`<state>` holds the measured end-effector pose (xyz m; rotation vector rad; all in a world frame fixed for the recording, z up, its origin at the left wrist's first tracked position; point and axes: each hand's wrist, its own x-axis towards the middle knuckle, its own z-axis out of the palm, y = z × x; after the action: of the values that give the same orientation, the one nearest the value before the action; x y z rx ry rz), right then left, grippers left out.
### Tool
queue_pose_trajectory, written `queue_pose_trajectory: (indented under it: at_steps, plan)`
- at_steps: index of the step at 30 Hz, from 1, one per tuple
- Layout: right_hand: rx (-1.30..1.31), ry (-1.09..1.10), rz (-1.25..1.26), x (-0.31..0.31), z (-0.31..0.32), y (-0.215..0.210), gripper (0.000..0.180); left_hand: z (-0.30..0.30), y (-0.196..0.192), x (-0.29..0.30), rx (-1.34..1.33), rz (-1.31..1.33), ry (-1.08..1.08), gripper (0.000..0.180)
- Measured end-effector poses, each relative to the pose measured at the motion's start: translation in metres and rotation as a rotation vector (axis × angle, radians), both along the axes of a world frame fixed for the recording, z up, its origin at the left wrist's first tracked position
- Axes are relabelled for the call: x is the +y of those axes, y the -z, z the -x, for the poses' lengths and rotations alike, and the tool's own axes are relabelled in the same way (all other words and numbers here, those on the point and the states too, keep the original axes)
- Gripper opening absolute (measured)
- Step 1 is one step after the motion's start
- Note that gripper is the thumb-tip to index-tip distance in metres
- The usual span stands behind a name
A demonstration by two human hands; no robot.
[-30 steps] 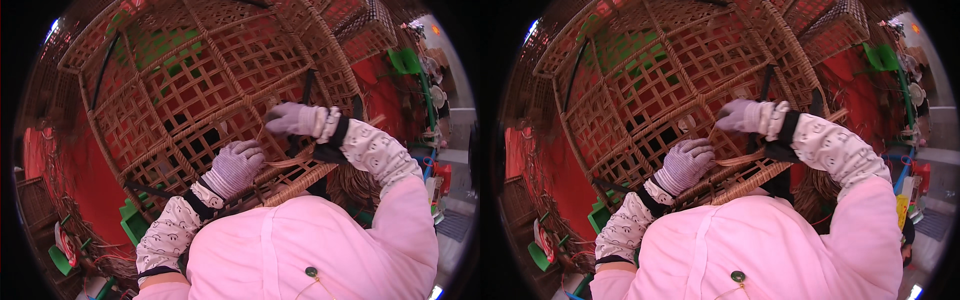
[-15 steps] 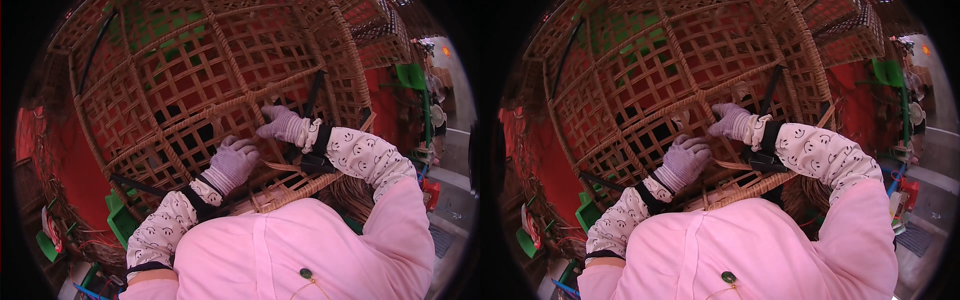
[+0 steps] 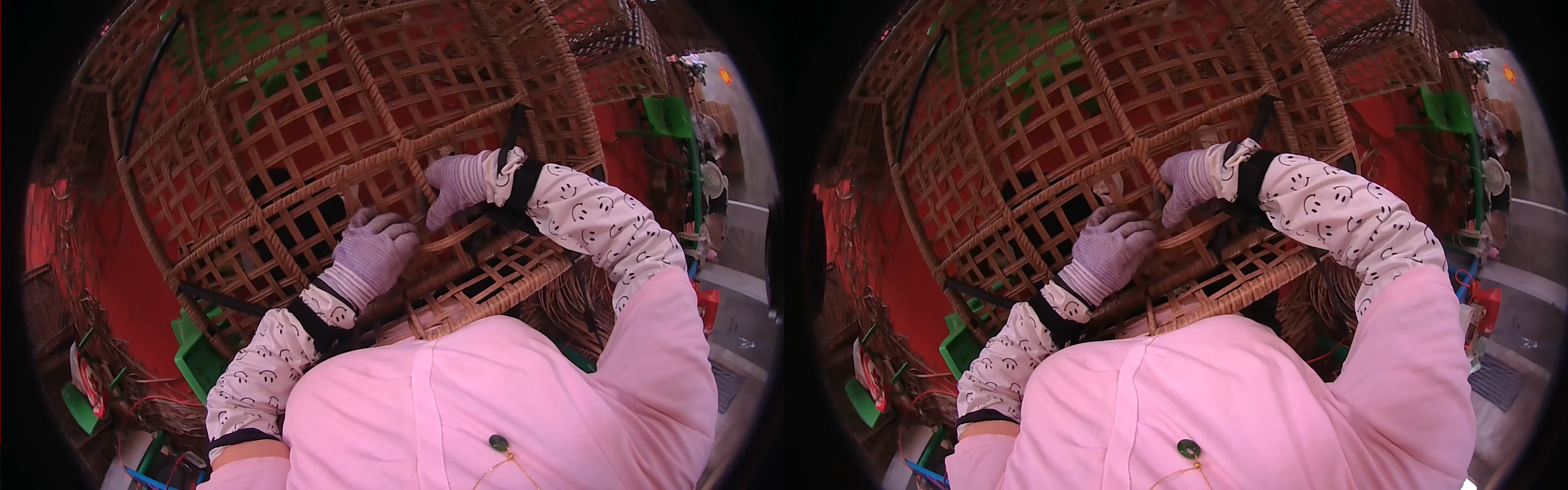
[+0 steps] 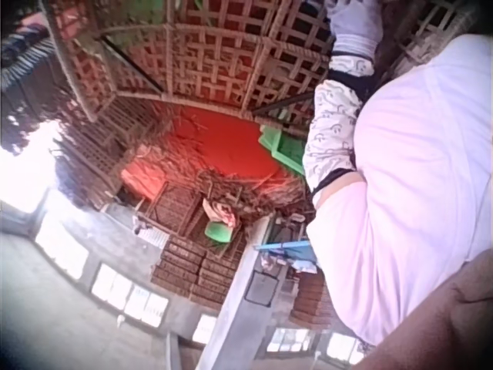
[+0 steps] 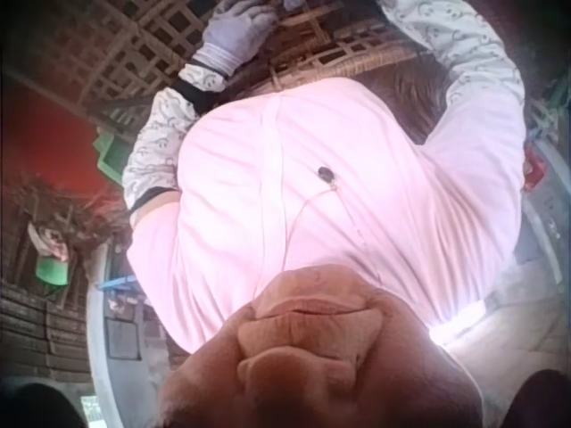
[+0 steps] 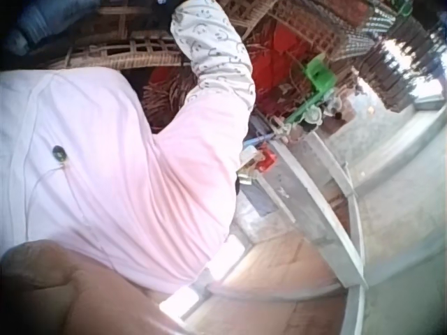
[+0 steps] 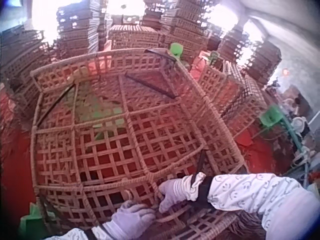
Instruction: The recorder is weaving strips of material into a wicker furniture frame and using a pneumatic nail gun for assembly.
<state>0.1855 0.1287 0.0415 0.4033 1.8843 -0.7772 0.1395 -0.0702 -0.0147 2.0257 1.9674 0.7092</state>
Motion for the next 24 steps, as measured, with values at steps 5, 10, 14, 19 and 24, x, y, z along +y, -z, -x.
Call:
queue_pose_trajectory:
  at_steps: [5, 10, 14, 19, 24]
  plan:
    - [0.176, -0.363, -0.270, -0.004, -0.004, -0.009, 0.052, 0.001, -0.009, -0.001, -0.011, 0.041, 0.014, 0.021]
    - [0.583, -0.535, -0.311, 0.013, -0.035, -0.046, 0.032, 0.009, -0.037, 0.009, -0.065, 0.111, -0.123, 0.018]
    - [0.415, -0.490, -0.301, -0.019, -0.080, -0.139, 0.028, -0.010, -0.034, 0.030, -0.162, -0.074, -0.186, 0.020]
    - [0.262, -0.175, 0.204, -0.048, -0.146, -0.202, 0.024, -0.035, -0.047, 0.032, -0.144, 0.166, 0.189, 0.020]
    - [0.909, 0.623, -0.193, 0.007, -0.143, -0.136, 0.029, -0.015, -0.027, 0.006, -0.267, -0.031, 0.170, 0.014]
